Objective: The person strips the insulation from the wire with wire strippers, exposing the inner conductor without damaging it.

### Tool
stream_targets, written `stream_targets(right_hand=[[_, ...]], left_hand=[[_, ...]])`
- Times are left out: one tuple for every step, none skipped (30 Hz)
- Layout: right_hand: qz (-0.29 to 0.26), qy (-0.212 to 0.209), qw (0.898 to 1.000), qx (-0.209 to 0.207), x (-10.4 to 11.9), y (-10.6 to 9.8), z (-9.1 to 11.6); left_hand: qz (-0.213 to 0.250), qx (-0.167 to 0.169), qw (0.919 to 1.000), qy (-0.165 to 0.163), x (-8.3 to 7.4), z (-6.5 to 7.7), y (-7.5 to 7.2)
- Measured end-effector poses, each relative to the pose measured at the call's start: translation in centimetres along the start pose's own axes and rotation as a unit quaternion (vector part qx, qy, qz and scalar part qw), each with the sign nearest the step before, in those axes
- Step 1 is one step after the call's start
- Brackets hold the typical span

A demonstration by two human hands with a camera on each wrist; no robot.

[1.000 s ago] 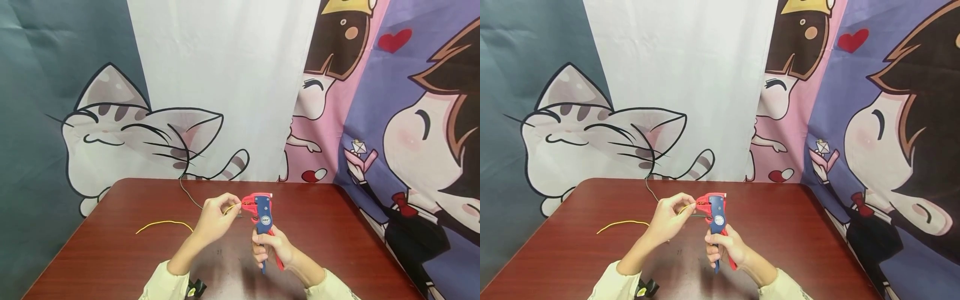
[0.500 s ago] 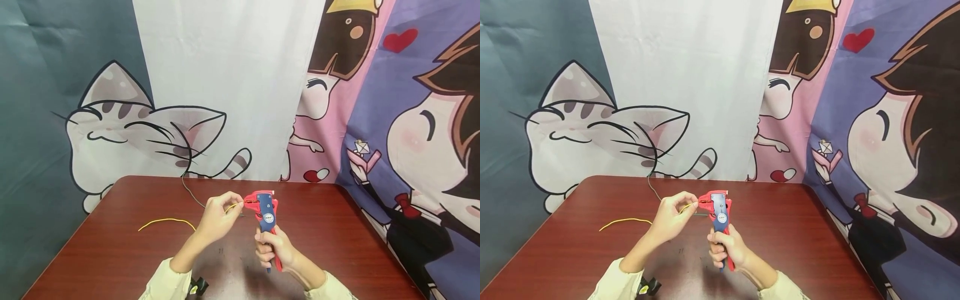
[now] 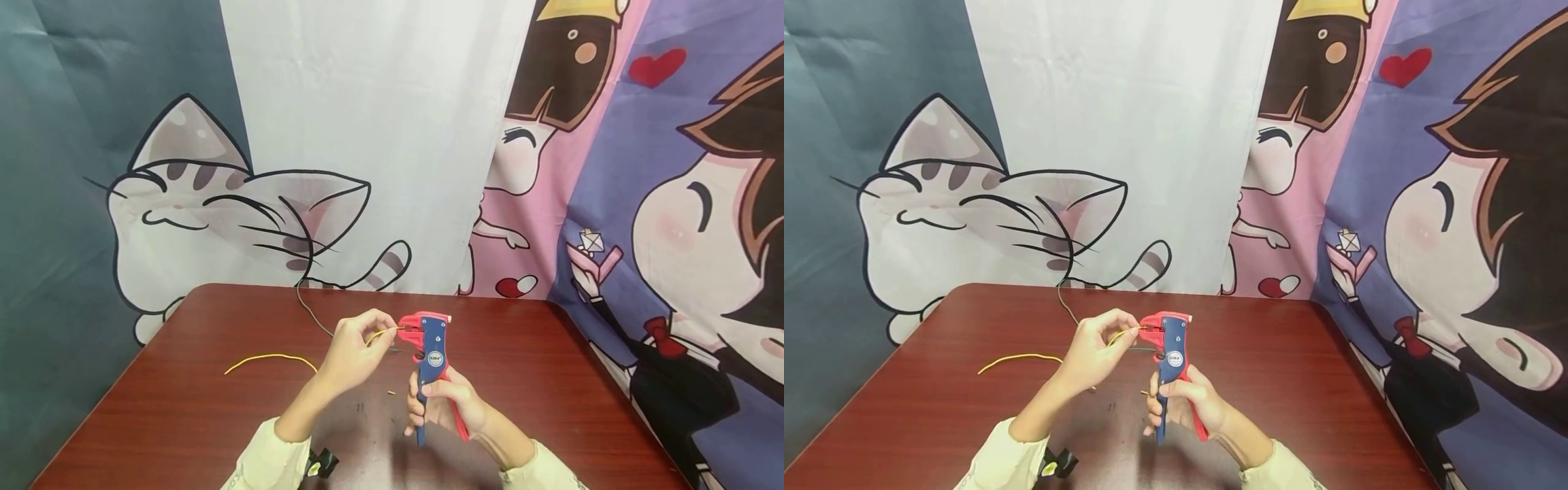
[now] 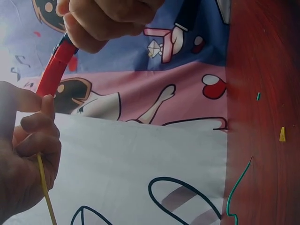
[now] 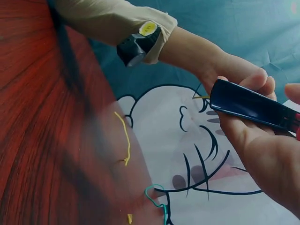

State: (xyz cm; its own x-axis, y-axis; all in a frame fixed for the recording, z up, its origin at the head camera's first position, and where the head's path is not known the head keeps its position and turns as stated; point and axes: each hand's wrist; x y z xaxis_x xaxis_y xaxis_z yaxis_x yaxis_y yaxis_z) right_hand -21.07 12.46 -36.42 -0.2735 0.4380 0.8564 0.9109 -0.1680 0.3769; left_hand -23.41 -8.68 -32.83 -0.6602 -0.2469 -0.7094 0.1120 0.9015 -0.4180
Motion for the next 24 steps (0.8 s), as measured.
stream_targets(right_hand=[[0.000,-0.002,1.000,0.008,0.01,-0.01,-0.01],[0.001,-0.004,1.000,0.014,-0.01,-0.05,0.00],[0.005,-0.007,1.000,0.020,-0.01,-0.07,-0.01],[0.007,-0.009,1.000,0.023,0.02,-0.05,-0.04],[0.010,-0.011,1.000,0.026,0.07,-0.03,-0.08],[0.014,-0.013,0.999,0.027,0.13,0.00,-0.13],[0.017,-0.014,0.999,0.027,0.21,0.05,-0.19],[0.019,-0.014,0.999,0.026,0.28,0.09,-0.24],[0.021,-0.012,0.999,0.023,0.37,0.15,-0.31],[0.024,-0.011,0.999,0.019,0.43,0.21,-0.35],[0.026,-0.008,1.000,0.014,0.47,0.26,-0.37],[0.029,-0.006,1.000,0.008,0.50,0.30,-0.38],[0.032,-0.003,0.999,0.002,0.51,0.33,-0.38],[0.035,0.001,0.999,-0.005,0.51,0.36,-0.37],[0.039,0.004,0.999,-0.011,0.49,0.39,-0.35],[0.042,0.007,0.999,-0.016,0.48,0.42,-0.32],[0.044,0.010,0.999,-0.023,0.46,0.46,-0.29],[0.047,0.013,0.998,-0.028,0.43,0.49,-0.25],[0.049,0.015,0.998,-0.034,0.40,0.52,-0.20],[0.052,0.016,0.998,-0.040,0.35,0.54,-0.15],[0.053,0.018,0.997,-0.046,0.31,0.55,-0.10],[0.055,0.020,0.997,-0.053,0.28,0.57,-0.06],[0.055,0.022,0.996,-0.061,0.23,0.58,-0.02],[0.056,0.024,0.996,-0.067,0.20,0.58,0.02]], left_hand=[[0.002,0.004,1.0000,0.002,0.01,-0.01,-0.09],[0.004,0.008,1.0000,0.003,0.04,-0.03,-0.16],[0.004,0.010,0.9999,0.006,0.03,-0.05,-0.24],[0.006,0.011,0.9999,0.007,0.01,-0.09,-0.30],[0.006,0.012,0.9999,0.009,-0.04,-0.11,-0.36],[0.007,0.012,0.9998,0.011,-0.08,-0.13,-0.42],[0.007,0.012,0.9998,0.013,-0.14,-0.16,-0.47],[0.008,0.013,0.9998,0.014,-0.18,-0.16,-0.50],[0.010,0.013,0.9998,0.015,-0.22,-0.16,-0.52],[0.013,0.014,0.9997,0.014,-0.25,-0.15,-0.53],[0.015,0.014,0.9997,0.014,-0.28,-0.14,-0.52],[0.015,0.015,0.9997,0.012,-0.29,-0.12,-0.49],[0.017,0.016,0.9997,0.010,-0.31,-0.10,-0.45],[0.020,0.018,0.9996,0.009,-0.30,-0.09,-0.41],[0.021,0.020,0.9996,0.007,-0.32,-0.08,-0.36],[0.023,0.022,0.9995,0.005,-0.32,-0.08,-0.31],[0.024,0.025,0.9994,0.004,-0.31,-0.08,-0.26],[0.027,0.028,0.9992,0.003,-0.29,-0.09,-0.21],[0.029,0.031,0.9991,0.004,-0.27,-0.10,-0.16],[0.030,0.033,0.9990,0.004,-0.26,-0.11,-0.12],[0.029,0.034,0.9990,0.004,-0.25,-0.11,-0.09],[0.028,0.035,0.9990,0.003,-0.24,-0.12,-0.06],[0.027,0.036,0.9990,0.003,-0.25,-0.12,-0.06],[0.026,0.036,0.9990,0.003,-0.27,-0.12,-0.07]])
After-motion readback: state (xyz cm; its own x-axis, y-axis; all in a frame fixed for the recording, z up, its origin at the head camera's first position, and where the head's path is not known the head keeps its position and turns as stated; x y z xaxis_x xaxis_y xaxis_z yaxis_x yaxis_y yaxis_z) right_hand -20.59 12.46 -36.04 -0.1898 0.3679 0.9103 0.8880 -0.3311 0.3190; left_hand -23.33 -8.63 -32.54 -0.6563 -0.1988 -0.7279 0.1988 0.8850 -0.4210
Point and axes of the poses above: each hand's wrist, its own z-axis away from the middle knuckle, its own y-axis out of the palm, x = y × z, and after that the axes turned 11 degrees about x, right-handed
